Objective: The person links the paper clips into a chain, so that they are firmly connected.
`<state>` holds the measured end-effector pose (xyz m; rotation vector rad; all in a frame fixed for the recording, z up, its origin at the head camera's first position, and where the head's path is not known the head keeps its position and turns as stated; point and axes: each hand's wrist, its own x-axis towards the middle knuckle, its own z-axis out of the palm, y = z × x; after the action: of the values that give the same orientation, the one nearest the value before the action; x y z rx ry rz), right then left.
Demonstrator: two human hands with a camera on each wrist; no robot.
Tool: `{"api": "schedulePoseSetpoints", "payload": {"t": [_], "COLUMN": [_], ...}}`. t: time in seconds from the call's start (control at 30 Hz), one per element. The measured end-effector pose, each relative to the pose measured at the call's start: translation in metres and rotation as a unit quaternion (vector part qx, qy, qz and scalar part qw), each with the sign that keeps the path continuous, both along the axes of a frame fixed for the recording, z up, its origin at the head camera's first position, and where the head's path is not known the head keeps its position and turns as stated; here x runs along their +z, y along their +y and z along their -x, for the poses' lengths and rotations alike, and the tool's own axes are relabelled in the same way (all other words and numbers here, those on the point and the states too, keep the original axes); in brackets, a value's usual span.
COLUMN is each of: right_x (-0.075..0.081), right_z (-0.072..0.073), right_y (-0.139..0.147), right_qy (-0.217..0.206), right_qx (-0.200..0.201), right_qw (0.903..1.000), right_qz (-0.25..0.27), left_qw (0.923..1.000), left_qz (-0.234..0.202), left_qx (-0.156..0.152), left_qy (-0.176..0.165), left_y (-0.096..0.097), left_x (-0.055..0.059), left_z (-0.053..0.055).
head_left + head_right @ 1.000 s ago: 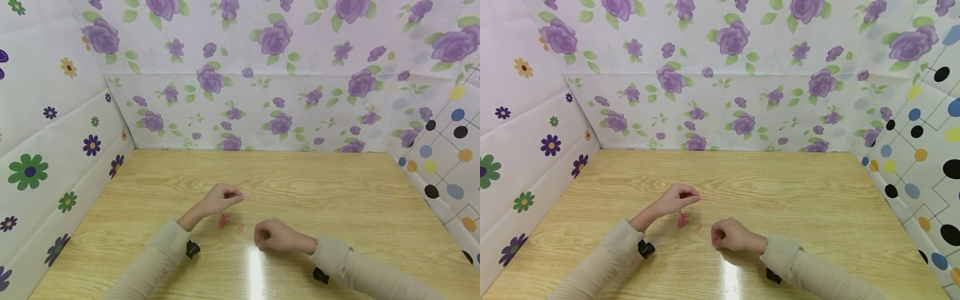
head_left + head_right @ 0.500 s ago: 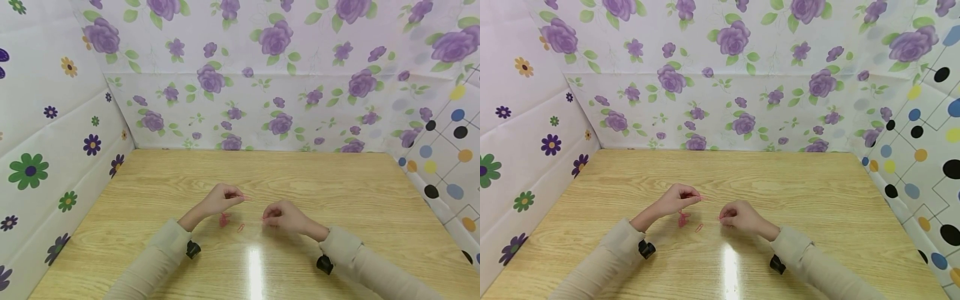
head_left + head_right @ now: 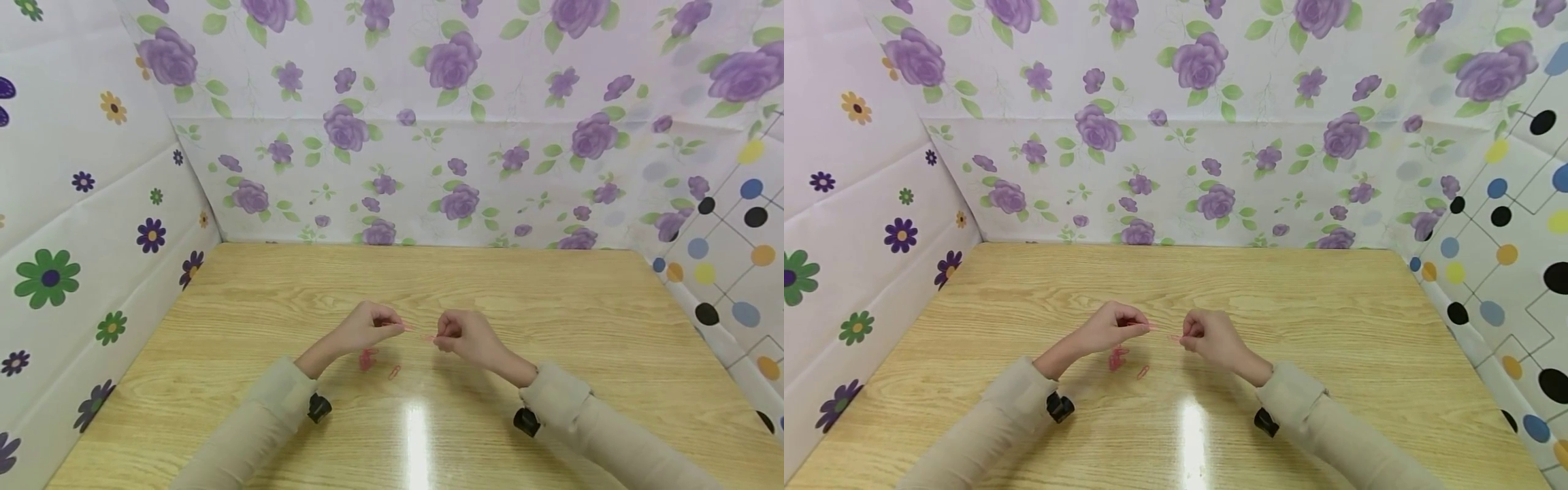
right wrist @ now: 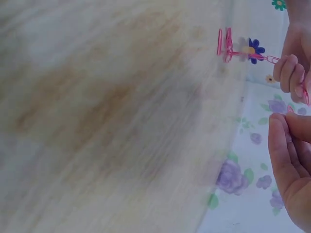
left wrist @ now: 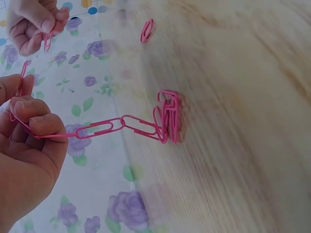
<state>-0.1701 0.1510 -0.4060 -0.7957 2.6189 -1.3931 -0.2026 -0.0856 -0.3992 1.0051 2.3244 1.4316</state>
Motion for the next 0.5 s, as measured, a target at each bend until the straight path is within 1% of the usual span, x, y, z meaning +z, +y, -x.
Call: {"api": "schedulePoseSetpoints", "payload": {"t": [0.03,0.07,0.17,0.23,0.37,0.5], "right_x": [0.001,0.002,0.004,0.005,0.005,0.005], "right_z": [0.001,0.002,0.003,0.004,0.005,0.005], "right_y": [-0.001,-0.002,-0.006,-0.009,-0.012,-0.014], "right_qy": [0.013,0.027,0.064,0.085,0.113,0.137], "right_qx": [0.0,0.0,0.0,0.0,0.0,0.0], "right_qw": [0.9999,0.9996,0.9979,0.9963,0.9933,0.99], "right_qz": [0.001,0.001,-0.005,-0.011,-0.026,-0.034], "left_qw": [1.0,1.0,1.0,1.0,1.0,0.9999], "left_qz": [0.0,-0.002,-0.005,-0.003,0.005,0.0], "left_qx": [-0.001,-0.002,-0.004,-0.002,-0.003,-0.011], "left_qy": [0.001,0.002,0.007,0.003,-0.005,-0.009], "left_y": [0.001,0.001,0.004,0.006,0.009,0.013], "left_x": [-0.004,-0.004,-0.003,-0.002,-0.001,-0.003], "left_z": [0.003,0.003,0.004,0.005,0.005,0.005]}}
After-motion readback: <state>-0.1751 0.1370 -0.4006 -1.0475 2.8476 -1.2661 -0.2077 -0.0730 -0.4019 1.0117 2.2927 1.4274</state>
